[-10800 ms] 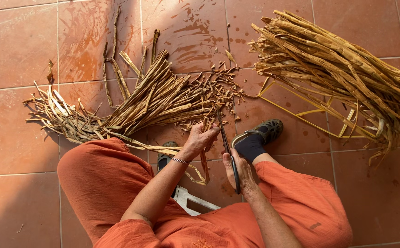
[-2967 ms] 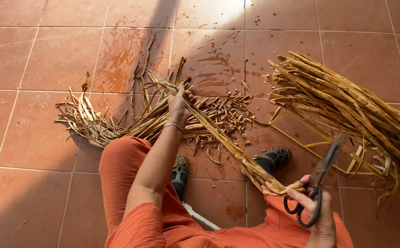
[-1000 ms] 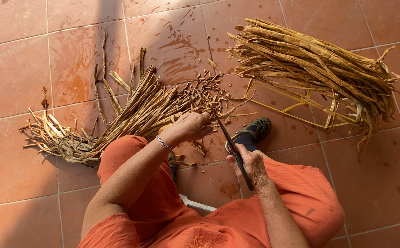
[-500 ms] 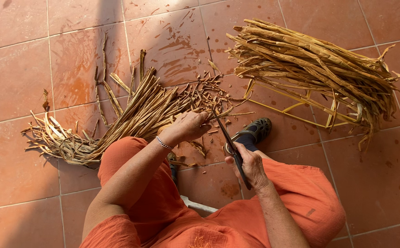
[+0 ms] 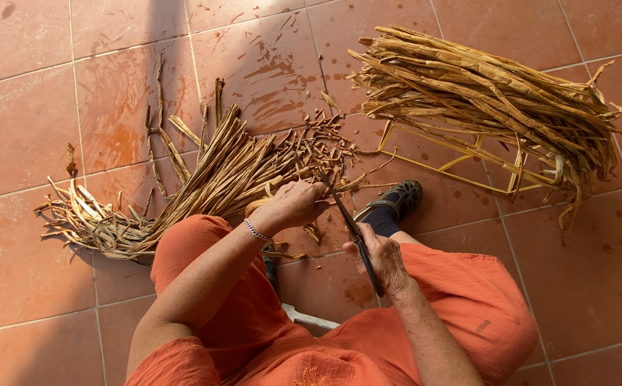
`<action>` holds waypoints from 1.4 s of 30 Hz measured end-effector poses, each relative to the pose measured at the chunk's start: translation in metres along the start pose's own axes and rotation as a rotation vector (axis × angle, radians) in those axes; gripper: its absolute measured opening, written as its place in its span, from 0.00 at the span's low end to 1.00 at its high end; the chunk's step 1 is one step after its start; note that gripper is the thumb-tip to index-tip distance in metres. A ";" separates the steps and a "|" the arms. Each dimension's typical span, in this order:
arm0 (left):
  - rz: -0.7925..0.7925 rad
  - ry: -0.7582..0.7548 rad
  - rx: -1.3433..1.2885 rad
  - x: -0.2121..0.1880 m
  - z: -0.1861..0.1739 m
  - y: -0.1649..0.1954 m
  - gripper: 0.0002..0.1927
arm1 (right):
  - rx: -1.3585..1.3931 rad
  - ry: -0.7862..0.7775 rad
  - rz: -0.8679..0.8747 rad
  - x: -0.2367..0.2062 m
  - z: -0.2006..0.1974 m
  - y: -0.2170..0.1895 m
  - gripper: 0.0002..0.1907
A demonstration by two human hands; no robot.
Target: The person sits on a low stool on a tiled floor and trims dried palm-like leaves and stalks with scissors, cutting off ends and unwanted sections, dropping the trimmings aside, and placing the trimmed leaves onto a yellow wire frame to build up a layered bundle.
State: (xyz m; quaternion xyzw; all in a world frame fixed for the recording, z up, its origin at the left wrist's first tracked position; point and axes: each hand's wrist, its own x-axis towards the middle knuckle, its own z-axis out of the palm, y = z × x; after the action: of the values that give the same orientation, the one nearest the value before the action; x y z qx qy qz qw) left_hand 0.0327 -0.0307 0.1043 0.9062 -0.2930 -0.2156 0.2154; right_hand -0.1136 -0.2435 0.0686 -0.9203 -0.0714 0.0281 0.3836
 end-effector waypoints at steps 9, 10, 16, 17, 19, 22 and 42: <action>-0.201 -0.052 -0.143 0.000 -0.027 0.006 0.18 | 0.916 0.181 0.226 -0.016 0.003 0.019 0.30; -0.231 -0.043 -0.190 -0.001 -0.032 0.005 0.16 | 0.967 0.199 0.228 -0.016 0.002 0.022 0.31; -0.185 0.147 -0.378 -0.007 -0.049 -0.002 0.17 | 1.052 0.140 0.351 -0.016 0.000 0.025 0.35; -0.191 0.159 -0.380 -0.008 -0.049 -0.003 0.18 | 1.014 0.112 0.387 -0.015 0.000 0.024 0.36; -0.086 0.199 -0.325 -0.012 -0.045 -0.003 0.18 | 0.926 0.087 0.404 -0.011 0.001 0.024 0.39; 0.085 0.272 -0.217 -0.018 -0.037 -0.001 0.21 | 0.847 0.094 0.384 0.000 0.000 0.027 0.42; 0.022 0.194 -0.341 -0.017 -0.024 -0.013 0.22 | 0.912 0.308 0.476 0.002 -0.015 0.039 0.39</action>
State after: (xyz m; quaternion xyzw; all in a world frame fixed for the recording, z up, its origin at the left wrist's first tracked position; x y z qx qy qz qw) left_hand 0.0381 -0.0040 0.1221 0.8700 -0.2399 -0.1712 0.3954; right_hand -0.1056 -0.2811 0.0512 -0.6443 0.2158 0.0073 0.7336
